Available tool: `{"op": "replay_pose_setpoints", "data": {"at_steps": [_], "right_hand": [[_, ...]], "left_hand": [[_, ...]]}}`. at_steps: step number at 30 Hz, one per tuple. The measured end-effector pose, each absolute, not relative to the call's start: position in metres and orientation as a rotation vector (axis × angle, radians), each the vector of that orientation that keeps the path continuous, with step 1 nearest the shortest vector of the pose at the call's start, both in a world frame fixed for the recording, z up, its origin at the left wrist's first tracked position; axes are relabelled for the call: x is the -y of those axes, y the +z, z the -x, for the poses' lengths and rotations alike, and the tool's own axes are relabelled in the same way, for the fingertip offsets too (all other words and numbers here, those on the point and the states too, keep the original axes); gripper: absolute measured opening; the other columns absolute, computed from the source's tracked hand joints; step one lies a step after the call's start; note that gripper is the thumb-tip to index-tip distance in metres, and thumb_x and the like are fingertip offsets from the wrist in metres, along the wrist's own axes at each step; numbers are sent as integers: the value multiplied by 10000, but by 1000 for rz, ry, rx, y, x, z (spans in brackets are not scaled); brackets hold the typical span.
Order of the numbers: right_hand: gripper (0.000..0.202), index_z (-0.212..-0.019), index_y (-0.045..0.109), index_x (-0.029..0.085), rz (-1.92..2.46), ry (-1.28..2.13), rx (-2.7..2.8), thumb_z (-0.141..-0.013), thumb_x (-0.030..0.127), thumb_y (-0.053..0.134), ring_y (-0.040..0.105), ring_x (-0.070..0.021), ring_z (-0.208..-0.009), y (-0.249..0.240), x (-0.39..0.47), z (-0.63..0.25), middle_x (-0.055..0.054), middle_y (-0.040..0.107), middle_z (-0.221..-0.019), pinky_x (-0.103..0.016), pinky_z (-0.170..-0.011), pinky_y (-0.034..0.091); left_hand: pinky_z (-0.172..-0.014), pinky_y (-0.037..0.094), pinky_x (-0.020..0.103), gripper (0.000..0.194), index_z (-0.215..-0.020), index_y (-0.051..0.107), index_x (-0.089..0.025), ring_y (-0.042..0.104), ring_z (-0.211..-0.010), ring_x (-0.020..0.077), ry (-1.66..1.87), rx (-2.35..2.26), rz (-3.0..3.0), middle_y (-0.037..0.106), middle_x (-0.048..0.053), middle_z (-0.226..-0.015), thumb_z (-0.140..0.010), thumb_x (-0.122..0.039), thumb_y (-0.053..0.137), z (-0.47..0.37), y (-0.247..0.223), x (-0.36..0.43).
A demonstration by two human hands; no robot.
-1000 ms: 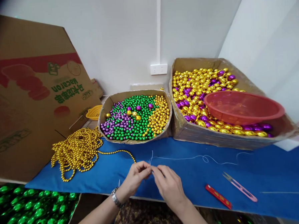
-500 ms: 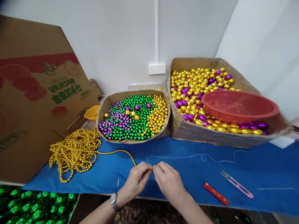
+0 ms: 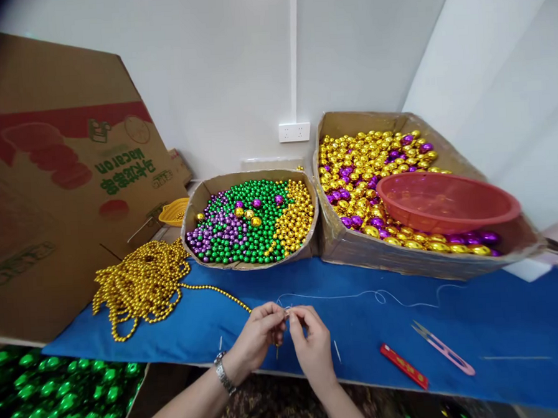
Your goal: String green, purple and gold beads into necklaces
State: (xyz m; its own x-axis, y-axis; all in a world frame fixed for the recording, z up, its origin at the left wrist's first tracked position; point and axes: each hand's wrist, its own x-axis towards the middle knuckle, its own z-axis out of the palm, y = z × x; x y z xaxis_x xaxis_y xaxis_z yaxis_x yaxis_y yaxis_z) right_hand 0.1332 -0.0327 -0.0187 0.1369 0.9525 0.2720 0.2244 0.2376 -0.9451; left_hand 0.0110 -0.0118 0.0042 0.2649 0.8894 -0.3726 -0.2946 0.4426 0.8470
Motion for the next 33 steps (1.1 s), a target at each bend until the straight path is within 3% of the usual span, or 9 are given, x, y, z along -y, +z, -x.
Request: {"op": "replay_pose_setpoints", "data": {"at_steps": [4, 9, 15, 19, 22, 26, 30, 33], "right_hand": [[236, -840, 548, 186, 1152, 1094, 1000, -874, 405, 468, 560, -143, -599, -23, 33, -118, -12, 588, -700, -257, -544, 480], [257, -761, 500, 210, 1016, 1358, 654, -794, 453, 578, 496, -95, -576, -10, 26, -123, 38, 504, -697, -214, -516, 448], [315, -812, 548, 194, 897, 1528, 449, -686, 404, 746, 401, -35, -536, 10, 19, -147, 38, 509, -787, -151, -457, 363], [343, -837, 556, 193, 866, 1572, 397, -661, 380, 783, 416, -33, -538, 14, 24, -146, 36, 531, -757, -145, -475, 376], [326, -806, 546, 194, 838, 1563, 391, -672, 381, 777, 398, -34, -507, 19, 25, -144, 74, 439, -621, -135, -462, 364], [307, -794, 511, 214, 791, 1486, 420, -710, 395, 745, 378, -33, -493, 34, 21, -150, 90, 374, -593, -123, -456, 357], [222, -828, 488, 240, 790, 1352, 565, -818, 412, 627, 456, -67, -567, 44, 19, -160, 77, 403, -634, -195, -575, 466], [143, -974, 516, 251, 1011, 977, 1107, -906, 374, 489, 528, -115, -673, 36, 20, -168, 34, 486, -723, -298, -707, 510]], "left_hand": [[-441, 281, 193, 346, -670, 498, -153, 403, -433, 60, 929, -992, -822, 513, -34, -546, -682, -441, 688, -15, 6, 13], [-451, 263, 194, 373, -694, 510, -147, 377, -472, 65, 899, -1043, -1026, 517, -26, -587, -741, -502, 615, -13, 4, 16], [-509, 297, 211, 320, -688, 501, -152, 373, -540, 89, 905, -1132, -1274, 435, -43, -584, -813, -444, 534, -2, -6, 14], [-540, 315, 219, 315, -668, 491, -154, 391, -566, 97, 885, -1129, -1393, 451, -34, -598, -831, -423, 508, 1, -6, 12], [-552, 333, 221, 293, -681, 504, -150, 420, -579, 102, 870, -1103, -1454, 485, -23, -616, -837, -399, 508, 1, -3, 13], [-574, 372, 229, 244, -799, 573, -141, 482, -601, 110, 858, -1044, -1494, 535, -7, -667, -849, -371, 510, 6, 3, 11], [-648, 423, 257, 340, -1159, 504, -172, 575, -671, 136, 792, -906, -1420, 584, -2, -732, -863, -339, 510, 16, 8, 5], [-693, 431, 271, 361, -1188, 489, -178, 592, -696, 141, 759, -872, -1310, 597, 1, -734, -850, -297, 537, 21, 10, 0]]}}
